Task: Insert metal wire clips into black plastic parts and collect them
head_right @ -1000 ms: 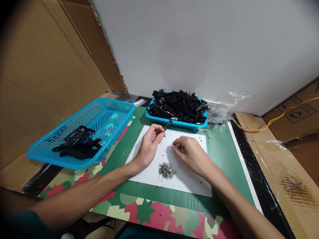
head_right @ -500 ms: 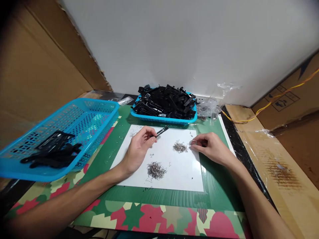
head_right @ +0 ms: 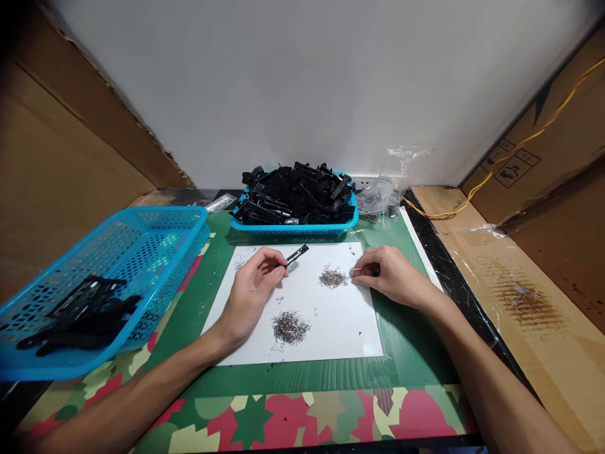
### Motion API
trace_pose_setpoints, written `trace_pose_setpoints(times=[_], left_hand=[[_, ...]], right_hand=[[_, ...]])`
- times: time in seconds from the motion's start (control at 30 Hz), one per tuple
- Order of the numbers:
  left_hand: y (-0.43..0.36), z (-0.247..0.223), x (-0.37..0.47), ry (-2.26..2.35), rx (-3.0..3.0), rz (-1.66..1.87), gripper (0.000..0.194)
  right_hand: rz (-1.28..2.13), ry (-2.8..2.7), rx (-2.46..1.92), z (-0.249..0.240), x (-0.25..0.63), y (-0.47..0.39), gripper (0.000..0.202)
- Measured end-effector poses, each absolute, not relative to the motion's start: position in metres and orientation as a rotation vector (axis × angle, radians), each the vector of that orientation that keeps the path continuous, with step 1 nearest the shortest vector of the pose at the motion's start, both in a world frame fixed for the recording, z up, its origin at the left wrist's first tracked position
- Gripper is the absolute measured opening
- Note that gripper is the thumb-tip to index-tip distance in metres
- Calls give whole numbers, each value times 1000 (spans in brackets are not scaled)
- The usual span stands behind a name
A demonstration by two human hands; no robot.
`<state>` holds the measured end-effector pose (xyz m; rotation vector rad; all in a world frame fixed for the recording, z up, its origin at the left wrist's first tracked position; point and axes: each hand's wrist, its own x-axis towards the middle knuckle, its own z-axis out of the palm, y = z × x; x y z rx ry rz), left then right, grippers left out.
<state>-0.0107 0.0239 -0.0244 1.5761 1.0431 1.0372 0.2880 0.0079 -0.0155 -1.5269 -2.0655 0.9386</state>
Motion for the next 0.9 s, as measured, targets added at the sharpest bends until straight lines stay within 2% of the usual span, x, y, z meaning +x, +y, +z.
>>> trace_pose_setpoints(times=[0.3,0.53,0.9], left_hand=[[24,-22,-11,1057,1582,1022,17],[24,-24,-12,1064,1587,1019,19],[22,-22,-12,1076,1598,984,19]], right_hand=[[784,-2308,-1476,-16,281,5,20],[851,-2161,-1404,-17,283,6,15],[906,-2106,-1424,-17,291,8,17]])
